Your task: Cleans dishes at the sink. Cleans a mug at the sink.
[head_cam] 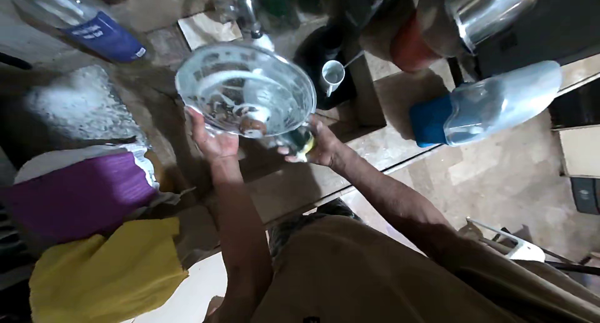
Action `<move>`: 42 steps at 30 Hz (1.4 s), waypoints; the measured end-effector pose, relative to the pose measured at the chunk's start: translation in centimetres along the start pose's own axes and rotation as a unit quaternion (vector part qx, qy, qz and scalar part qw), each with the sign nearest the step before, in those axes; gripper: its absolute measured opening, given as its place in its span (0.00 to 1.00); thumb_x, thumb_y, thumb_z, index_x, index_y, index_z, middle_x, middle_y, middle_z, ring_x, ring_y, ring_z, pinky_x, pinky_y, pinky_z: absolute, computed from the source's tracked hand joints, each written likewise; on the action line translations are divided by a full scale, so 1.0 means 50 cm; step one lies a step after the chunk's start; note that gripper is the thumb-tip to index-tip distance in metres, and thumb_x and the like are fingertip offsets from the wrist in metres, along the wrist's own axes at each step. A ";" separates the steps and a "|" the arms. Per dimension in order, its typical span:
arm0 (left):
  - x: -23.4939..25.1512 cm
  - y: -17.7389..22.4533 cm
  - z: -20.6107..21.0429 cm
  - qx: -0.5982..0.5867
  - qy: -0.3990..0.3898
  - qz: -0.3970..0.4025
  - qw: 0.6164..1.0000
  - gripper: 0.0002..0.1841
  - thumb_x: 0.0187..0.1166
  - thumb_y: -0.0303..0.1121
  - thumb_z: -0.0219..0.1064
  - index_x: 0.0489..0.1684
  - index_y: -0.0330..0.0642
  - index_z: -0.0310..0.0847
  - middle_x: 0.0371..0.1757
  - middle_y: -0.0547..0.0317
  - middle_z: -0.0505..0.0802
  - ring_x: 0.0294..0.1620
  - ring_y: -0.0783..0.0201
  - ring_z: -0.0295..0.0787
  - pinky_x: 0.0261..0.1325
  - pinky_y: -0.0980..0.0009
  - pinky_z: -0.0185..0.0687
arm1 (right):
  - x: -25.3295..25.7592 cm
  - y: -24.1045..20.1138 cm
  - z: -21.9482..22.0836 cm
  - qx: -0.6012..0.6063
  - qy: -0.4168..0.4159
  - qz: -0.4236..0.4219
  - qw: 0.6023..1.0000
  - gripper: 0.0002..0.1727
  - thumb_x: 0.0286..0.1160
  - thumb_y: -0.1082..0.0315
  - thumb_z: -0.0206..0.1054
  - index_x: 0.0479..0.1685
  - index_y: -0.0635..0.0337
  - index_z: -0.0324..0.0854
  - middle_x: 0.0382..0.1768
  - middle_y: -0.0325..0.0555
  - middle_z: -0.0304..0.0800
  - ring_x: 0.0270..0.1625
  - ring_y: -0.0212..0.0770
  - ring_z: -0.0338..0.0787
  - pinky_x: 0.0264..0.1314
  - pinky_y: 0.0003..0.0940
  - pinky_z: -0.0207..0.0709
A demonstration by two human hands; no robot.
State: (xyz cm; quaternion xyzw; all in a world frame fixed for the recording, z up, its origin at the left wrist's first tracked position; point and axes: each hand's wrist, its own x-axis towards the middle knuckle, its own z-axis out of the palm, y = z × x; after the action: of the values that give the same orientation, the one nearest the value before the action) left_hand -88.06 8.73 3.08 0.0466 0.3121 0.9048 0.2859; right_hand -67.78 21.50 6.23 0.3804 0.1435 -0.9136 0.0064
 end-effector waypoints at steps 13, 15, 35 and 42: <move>-0.150 0.096 -0.009 0.056 -0.091 -0.098 0.989 0.36 0.74 0.33 0.54 0.89 0.51 0.55 0.84 0.50 0.77 0.77 0.50 0.81 0.69 0.53 0.86 | 0.026 -0.027 0.010 -0.321 0.073 -0.290 0.899 0.28 0.76 0.77 0.65 0.78 0.62 0.70 0.61 0.51 0.88 0.59 0.42 0.90 0.62 0.43 0.88; -0.169 0.087 -0.011 0.050 -0.059 -0.103 0.992 0.44 0.71 0.20 0.54 0.94 0.53 0.41 0.89 0.45 0.67 0.82 0.43 0.73 0.72 0.44 0.82 | 0.038 -0.037 -0.002 -0.434 0.083 -0.341 0.830 0.30 0.74 0.76 0.69 0.79 0.66 0.71 0.65 0.53 0.88 0.65 0.40 0.89 0.69 0.41 0.86; -0.127 -0.043 -0.006 -0.079 0.102 -0.124 0.984 0.26 0.96 0.45 0.33 0.91 0.56 0.56 0.83 0.54 0.78 0.78 0.51 0.79 0.72 0.47 0.81 | 0.034 0.062 -0.056 -0.777 0.027 -0.490 0.394 0.19 0.71 0.59 0.72 0.59 0.56 0.92 0.71 0.58 0.86 0.76 0.61 0.81 0.79 0.65 0.68; -0.166 -0.038 -0.013 0.029 0.180 -0.126 0.975 0.24 0.96 0.47 0.42 0.86 0.50 0.60 0.77 0.55 0.82 0.76 0.55 0.81 0.74 0.48 0.81 | 0.049 0.060 -0.055 -0.765 -0.075 -0.456 0.449 0.16 0.69 0.60 0.74 0.53 0.57 0.94 0.70 0.57 0.87 0.74 0.58 0.83 0.79 0.59 0.73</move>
State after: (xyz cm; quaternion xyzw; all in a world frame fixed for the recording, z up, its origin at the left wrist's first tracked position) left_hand -80.40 5.06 2.22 -0.1485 0.3880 0.8456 0.3351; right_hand -67.25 19.58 1.93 0.0322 0.9363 -0.3315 -0.1118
